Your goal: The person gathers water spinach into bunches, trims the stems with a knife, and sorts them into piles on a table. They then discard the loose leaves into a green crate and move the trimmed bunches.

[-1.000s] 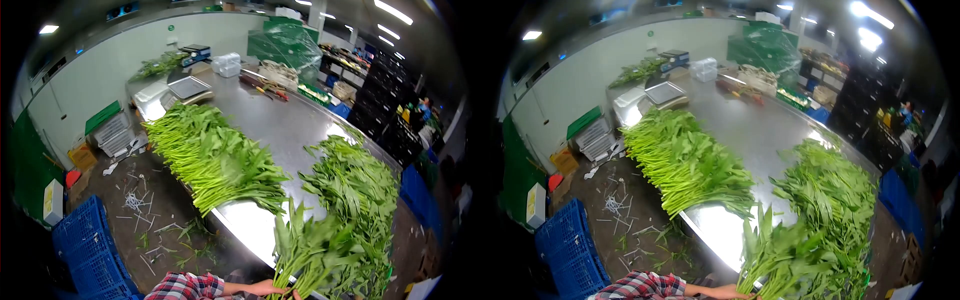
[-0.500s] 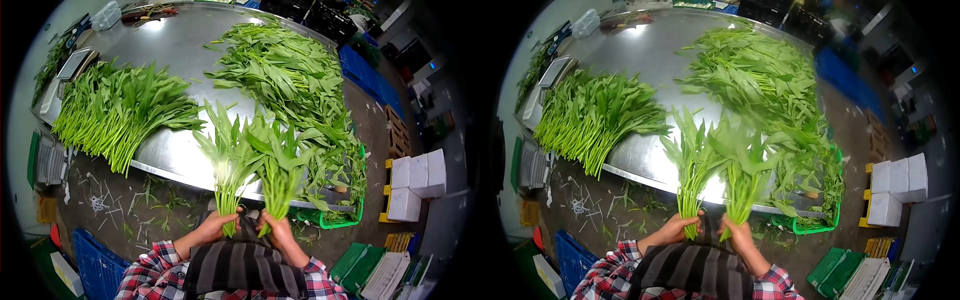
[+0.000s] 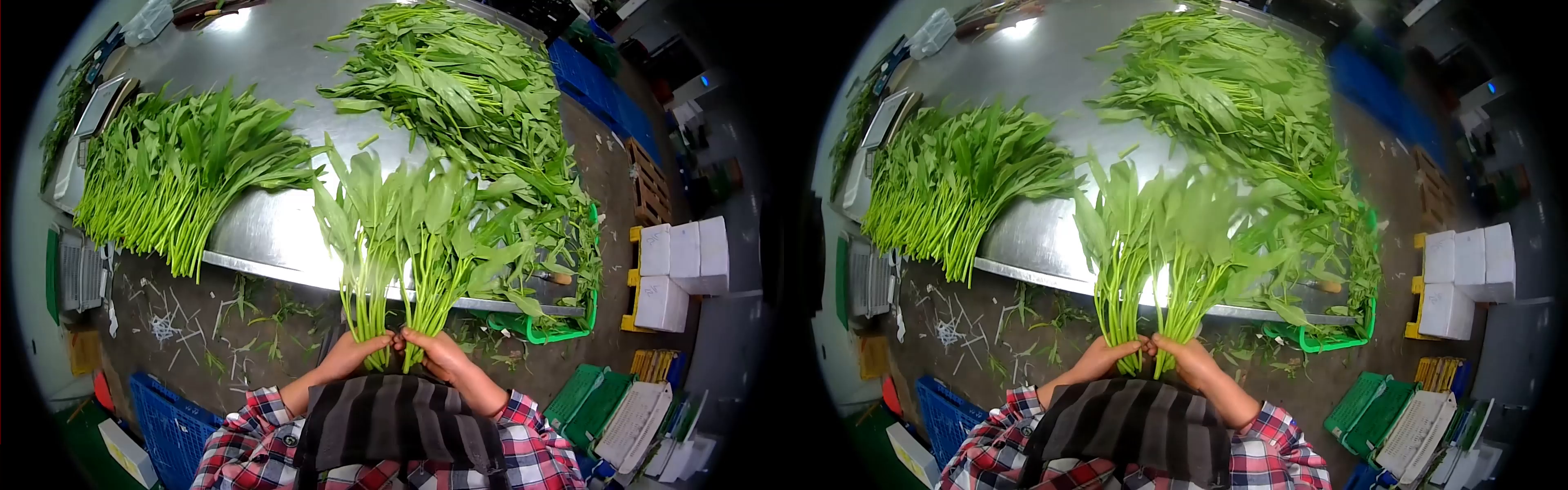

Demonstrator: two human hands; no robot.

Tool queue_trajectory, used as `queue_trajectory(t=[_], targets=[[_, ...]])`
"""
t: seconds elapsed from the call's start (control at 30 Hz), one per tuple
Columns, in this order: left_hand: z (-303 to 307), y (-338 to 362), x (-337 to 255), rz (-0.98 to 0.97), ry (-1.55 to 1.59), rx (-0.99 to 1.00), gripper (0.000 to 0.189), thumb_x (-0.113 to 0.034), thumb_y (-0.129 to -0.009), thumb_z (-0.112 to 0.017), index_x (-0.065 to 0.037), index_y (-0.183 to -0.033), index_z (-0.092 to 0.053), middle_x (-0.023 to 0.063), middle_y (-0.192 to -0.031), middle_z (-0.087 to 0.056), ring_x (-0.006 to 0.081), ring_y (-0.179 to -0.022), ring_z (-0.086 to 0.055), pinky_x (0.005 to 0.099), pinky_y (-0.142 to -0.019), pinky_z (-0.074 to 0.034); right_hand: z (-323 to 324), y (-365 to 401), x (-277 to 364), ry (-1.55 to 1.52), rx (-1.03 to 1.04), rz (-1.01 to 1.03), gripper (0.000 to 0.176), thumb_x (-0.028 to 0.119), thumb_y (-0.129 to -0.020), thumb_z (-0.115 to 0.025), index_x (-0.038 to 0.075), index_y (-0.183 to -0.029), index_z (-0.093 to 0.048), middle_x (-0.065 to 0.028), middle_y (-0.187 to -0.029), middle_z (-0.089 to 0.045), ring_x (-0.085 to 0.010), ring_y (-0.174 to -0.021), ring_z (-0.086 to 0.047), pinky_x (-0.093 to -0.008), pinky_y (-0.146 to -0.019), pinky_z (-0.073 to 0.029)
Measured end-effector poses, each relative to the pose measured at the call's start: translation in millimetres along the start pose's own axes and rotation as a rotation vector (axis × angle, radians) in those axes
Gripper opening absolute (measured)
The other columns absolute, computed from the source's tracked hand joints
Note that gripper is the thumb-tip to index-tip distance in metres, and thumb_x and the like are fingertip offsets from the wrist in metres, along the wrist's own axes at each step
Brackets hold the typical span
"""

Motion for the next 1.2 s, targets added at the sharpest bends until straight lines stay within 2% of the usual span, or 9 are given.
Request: queue_trajectory(t=[0.17, 0.4, 0.5, 0.63, 0.67, 0.77, 0.87, 0.93, 1.2], targets=[[0, -14, 14, 0.064, 0.113, -0.034, 0.032, -0.016, -0.087, -0.06, 0.0, -0.114, -0.053, 0.0059, -0.106, -0.058, 0.0141, -0.097, -0.054, 0.0273, -0.084, -0.043, 4, -5, 8, 0.312, -0.009, 0.225, 0.038, 0.029, -0.092, -0.051, -0.002, -0.113, -0.057, -0.0074, -0.11, -0.06, -0.0146, -0.103, -0.053, -0.0279, -0.091, -0.039], [-26, -24, 14, 0.237, 0.137, 0.11, 0.039, -0.011, -0.084, -0.062, -0.002, -0.12, -0.051, 0.0081, -0.11, -0.059, 0.0153, -0.1, -0.055, 0.0285, -0.085, -0.044, 37, 7, 6, -0.029, -0.206, 0.342, 0.042, 0.032, -0.096, -0.039, -0.001, -0.121, -0.045, -0.0129, -0.115, -0.052, -0.0236, -0.105, -0.051, -0.0307, -0.094, -0.036], [-19, -26, 20, 0.194, -0.265, 0.096, 0.04, -0.008, -0.082, -0.065, 0.0, -0.118, -0.053, 0.0065, -0.109, -0.059, 0.0131, -0.097, -0.055, 0.027, -0.083, -0.044, 49, 5, 1, 0.736, -0.251, 0.469, 0.041, 0.032, -0.095, -0.039, -0.002, -0.117, -0.048, -0.0189, -0.109, -0.053, -0.0297, -0.102, -0.051, -0.033, -0.091, -0.038], [-31, -26, 18, 0.074, -0.203, 0.148, 0.038, -0.007, -0.081, -0.065, 0.0, -0.117, -0.053, 0.0054, -0.108, -0.06, 0.0132, -0.096, -0.055, 0.0259, -0.082, -0.043, 41, 1, 1, 0.703, -0.164, 0.578, 0.041, 0.035, -0.094, -0.042, -0.003, -0.103, -0.054, -0.0189, -0.094, -0.057, -0.0285, -0.091, -0.055, -0.0339, -0.081, -0.042], [-33, -28, 20, 0.06, -0.176, 0.184, 0.036, -0.006, -0.082, -0.063, 0.001, -0.115, -0.053, 0.0076, -0.105, -0.061, 0.016, -0.093, -0.057, 0.0274, -0.081, -0.045, 53, -5, -18, 0.632, -0.134, 0.292, 0.038, 0.034, -0.092, -0.046, -0.003, -0.096, -0.057, -0.0156, -0.087, -0.058, -0.0228, -0.082, -0.058, -0.0307, -0.072, -0.044], [-34, -30, 27, 0.14, -0.116, 0.206, 0.033, -0.004, -0.082, -0.06, 0.002, -0.114, -0.054, 0.0105, -0.101, -0.062, 0.0193, -0.091, -0.06, 0.0304, -0.08, -0.047, 57, 29, 38, 0.531, -0.309, 0.327, 0.027, 0.025, -0.088, -0.056, -0.001, -0.09, -0.059, -0.013, -0.084, -0.059, -0.0166, -0.074, -0.058, -0.0283, -0.062, -0.045], [-38, -27, 23, 0.16, -0.042, 0.127, 0.031, -0.003, -0.081, -0.06, 0.003, -0.11, -0.054, 0.0123, -0.096, -0.063, 0.021, -0.087, -0.062, 0.0321, -0.078, -0.049, 46, 69, 124, 1.072, -0.534, 0.918, 0.012, 0.008, -0.084, -0.059, 0.001, -0.094, -0.059, -0.0121, -0.092, -0.06, -0.021, -0.072, -0.059, -0.0302, -0.063, -0.047], [-41, -24, 19, 0.177, -0.014, 0.102, 0.03, -0.003, -0.081, -0.06, 0.003, -0.11, -0.054, 0.0119, -0.095, -0.064, 0.0207, -0.086, -0.062, 0.0316, -0.078, -0.049, 24, 67, 153, 1.284, -0.471, 1.141, 0.016, 0.005, -0.08, -0.058, 0.003, -0.096, -0.059, -0.0126, -0.096, -0.059, -0.0273, -0.073, -0.06, -0.0326, -0.064, -0.049], [-27, -28, 25, 0.17, -0.147, 0.038, 0.025, -0.004, -0.077, -0.066, 0.002, -0.1, -0.058, 0.0084, -0.086, -0.064, 0.0165, -0.077, -0.061, 0.0268, -0.07, -0.048, 6, 20, 158, 1.899, 0.058, 1.114, 0.018, 0.006, -0.073, -0.056, 0.007, -0.091, -0.059, -0.0089, -0.097, -0.057, -0.027, -0.084, -0.059, -0.0355, -0.067, -0.05]])
Point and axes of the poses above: each hand's wrist, its own y-axis away from the middle knuckle, its own z-axis out of the back of the hand, x = y × z, the point moved 9 cm from there along -y, towards the middle knuckle
